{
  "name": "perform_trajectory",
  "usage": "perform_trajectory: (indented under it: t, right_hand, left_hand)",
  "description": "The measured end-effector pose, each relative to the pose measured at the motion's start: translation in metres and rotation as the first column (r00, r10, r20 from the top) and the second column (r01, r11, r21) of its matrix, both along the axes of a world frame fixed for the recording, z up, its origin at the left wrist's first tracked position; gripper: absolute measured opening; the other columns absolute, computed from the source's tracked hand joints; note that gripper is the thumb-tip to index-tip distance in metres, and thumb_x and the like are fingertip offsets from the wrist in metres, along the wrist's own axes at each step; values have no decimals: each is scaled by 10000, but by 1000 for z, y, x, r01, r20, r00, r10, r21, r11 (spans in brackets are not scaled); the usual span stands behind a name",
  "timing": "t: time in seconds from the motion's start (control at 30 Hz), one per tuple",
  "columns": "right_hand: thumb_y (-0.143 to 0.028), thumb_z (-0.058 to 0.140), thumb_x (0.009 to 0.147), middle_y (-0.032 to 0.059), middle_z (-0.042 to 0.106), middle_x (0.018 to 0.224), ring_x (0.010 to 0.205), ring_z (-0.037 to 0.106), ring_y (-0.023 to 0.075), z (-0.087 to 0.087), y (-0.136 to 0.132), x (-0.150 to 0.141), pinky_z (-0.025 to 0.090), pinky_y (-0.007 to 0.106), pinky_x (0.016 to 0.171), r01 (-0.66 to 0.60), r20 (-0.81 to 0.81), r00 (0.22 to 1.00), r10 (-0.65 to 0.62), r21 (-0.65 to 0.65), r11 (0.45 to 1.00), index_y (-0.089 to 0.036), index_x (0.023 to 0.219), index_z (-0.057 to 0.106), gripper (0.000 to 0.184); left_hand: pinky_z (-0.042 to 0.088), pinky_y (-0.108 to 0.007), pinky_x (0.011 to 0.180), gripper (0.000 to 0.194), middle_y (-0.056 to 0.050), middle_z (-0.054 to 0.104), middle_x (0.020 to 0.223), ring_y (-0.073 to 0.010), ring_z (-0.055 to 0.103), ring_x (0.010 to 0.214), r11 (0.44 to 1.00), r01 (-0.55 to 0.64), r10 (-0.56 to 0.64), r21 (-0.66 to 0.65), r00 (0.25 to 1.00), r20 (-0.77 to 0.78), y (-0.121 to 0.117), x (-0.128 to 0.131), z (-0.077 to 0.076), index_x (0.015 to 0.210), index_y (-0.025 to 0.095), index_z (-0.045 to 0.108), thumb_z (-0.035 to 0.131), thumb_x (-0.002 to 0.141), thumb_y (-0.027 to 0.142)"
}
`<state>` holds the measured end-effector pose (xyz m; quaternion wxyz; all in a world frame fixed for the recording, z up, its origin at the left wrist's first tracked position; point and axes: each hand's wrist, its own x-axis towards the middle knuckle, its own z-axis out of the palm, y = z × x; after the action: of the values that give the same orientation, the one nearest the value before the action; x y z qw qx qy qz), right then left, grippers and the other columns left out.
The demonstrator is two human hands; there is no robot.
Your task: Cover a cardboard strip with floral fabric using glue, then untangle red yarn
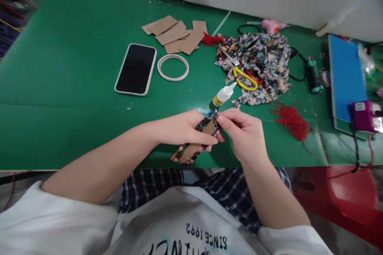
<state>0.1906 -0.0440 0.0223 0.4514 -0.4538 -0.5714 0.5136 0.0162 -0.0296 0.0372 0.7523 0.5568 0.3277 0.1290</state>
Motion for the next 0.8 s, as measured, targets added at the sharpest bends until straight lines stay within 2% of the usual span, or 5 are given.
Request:
perform_trajectory:
  t: [0.17, 0.27, 0.37, 0.6, 0.8]
  right_hand:
    - [-286, 633, 792, 1, 690, 747, 665, 636, 103, -3, 4, 18, 549, 248, 624, -52, 48, 998, 51, 14, 999, -241, 897, 722, 145]
    - [-227, 617, 806, -2, 699, 837, 756, 652, 106, 3, 3, 30, 550, 271, 721, -170, 173, 973, 154, 79, 982, -270, 1057, 671, 260]
    - [-139, 635, 784, -10, 704, 941, 876, 645, 98, 12, 1, 36, 520, 264, 820, -367, 296, 908, 297, 220, 904, -297, 1153, 611, 403]
    - [-132, 670, 754, 4, 713, 902, 817, 645, 83, 14, -1, 34, 522, 199, 736, -602, 157, 799, 581, 229, 765, -256, 1098, 651, 366]
    - [-159, 681, 750, 23, 709, 852, 756, 649, 83, 8, -6, 31, 522, 185, 682, -648, 93, 758, 645, 219, 730, -217, 1041, 683, 296]
  left_hand:
    - [440, -134, 451, 175, 10, 644, 673, -90, 616, 586, 998, -2, 3, -69, 1000, 2, 4, -8, 1, 836, 153, 622, 655, 771, 312]
    - [420, -115, 413, 190, 25, 639, 646, -92, 630, 561, 977, 142, -147, -157, 989, -19, 7, -14, 5, 886, 172, 596, 666, 767, 302]
    - [459, -130, 433, 169, 25, 649, 645, -99, 636, 543, 926, 295, -301, -235, 954, 12, 8, -16, 7, 876, 178, 601, 679, 756, 268]
    - [527, -200, 507, 157, 3, 674, 670, -112, 625, 551, 740, 595, -592, -315, 798, 116, 12, -7, 13, 861, 161, 685, 703, 720, 227]
    - [464, -164, 468, 116, 34, 623, 572, -74, 582, 509, 722, 624, -645, -299, 763, 38, 17, -5, 15, 843, 128, 682, 656, 738, 171]
